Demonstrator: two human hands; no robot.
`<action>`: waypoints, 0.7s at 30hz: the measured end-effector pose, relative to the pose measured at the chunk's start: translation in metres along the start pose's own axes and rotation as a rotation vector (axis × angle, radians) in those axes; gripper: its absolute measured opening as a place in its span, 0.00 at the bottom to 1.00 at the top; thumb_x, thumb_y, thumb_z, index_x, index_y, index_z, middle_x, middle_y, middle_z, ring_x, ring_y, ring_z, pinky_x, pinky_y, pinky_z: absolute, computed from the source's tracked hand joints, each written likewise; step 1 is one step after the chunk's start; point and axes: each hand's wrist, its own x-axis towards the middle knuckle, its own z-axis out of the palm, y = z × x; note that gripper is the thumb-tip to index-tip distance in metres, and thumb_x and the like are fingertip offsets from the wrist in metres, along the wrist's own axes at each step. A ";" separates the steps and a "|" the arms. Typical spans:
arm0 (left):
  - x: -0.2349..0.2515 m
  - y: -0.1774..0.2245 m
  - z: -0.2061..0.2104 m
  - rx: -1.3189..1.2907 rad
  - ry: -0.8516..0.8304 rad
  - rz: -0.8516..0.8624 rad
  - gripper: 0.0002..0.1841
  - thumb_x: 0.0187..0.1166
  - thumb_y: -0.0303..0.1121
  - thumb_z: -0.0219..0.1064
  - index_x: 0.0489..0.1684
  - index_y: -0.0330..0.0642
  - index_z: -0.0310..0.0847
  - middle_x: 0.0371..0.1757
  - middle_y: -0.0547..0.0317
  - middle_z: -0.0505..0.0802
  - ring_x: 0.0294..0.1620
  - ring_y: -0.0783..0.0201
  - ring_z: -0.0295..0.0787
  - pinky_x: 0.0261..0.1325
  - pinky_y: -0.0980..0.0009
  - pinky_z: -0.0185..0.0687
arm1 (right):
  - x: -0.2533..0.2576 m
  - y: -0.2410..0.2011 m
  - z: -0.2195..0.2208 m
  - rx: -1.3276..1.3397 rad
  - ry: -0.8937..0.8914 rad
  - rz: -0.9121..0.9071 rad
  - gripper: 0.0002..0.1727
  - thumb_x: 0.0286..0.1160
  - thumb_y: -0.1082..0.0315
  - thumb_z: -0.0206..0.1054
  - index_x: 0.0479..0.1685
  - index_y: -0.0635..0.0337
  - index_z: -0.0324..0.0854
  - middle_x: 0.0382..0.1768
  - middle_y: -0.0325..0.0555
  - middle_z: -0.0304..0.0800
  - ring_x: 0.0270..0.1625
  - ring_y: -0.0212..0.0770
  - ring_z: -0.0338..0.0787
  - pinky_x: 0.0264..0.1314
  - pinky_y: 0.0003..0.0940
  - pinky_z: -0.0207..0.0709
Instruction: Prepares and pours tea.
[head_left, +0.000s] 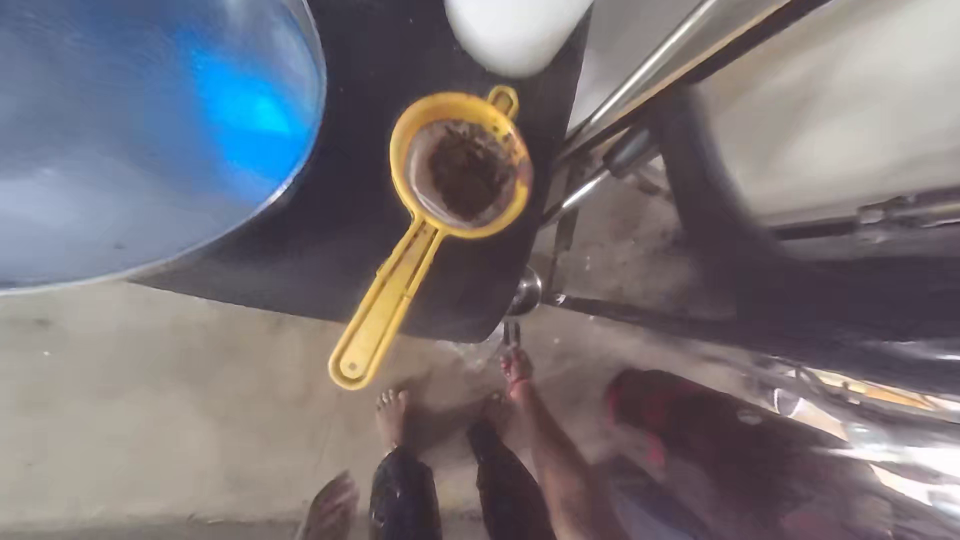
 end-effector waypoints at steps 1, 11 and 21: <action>0.023 0.004 0.018 0.011 -0.049 -0.025 0.24 0.83 0.28 0.62 0.75 0.21 0.70 0.68 0.28 0.85 0.65 0.49 0.87 0.70 0.56 0.81 | 0.009 0.004 -0.013 -0.056 0.000 0.000 0.24 0.93 0.57 0.55 0.77 0.65 0.71 0.51 0.58 0.87 0.41 0.43 0.87 0.44 0.37 0.83; 0.231 0.063 0.170 -0.033 0.044 -0.211 0.36 0.88 0.41 0.62 0.90 0.34 0.51 0.82 0.32 0.74 0.79 0.41 0.75 0.77 0.47 0.73 | -0.021 0.045 -0.071 -0.928 0.003 -0.604 0.32 0.76 0.54 0.70 0.72 0.69 0.78 0.70 0.68 0.81 0.75 0.64 0.80 0.81 0.56 0.71; 0.348 0.070 0.207 0.238 -0.121 0.054 0.32 0.83 0.47 0.67 0.77 0.29 0.73 0.77 0.36 0.81 0.79 0.47 0.76 0.82 0.53 0.68 | 0.075 0.041 0.041 -0.811 -0.176 -0.254 0.44 0.78 0.48 0.70 0.79 0.81 0.65 0.75 0.77 0.74 0.79 0.65 0.76 0.81 0.56 0.71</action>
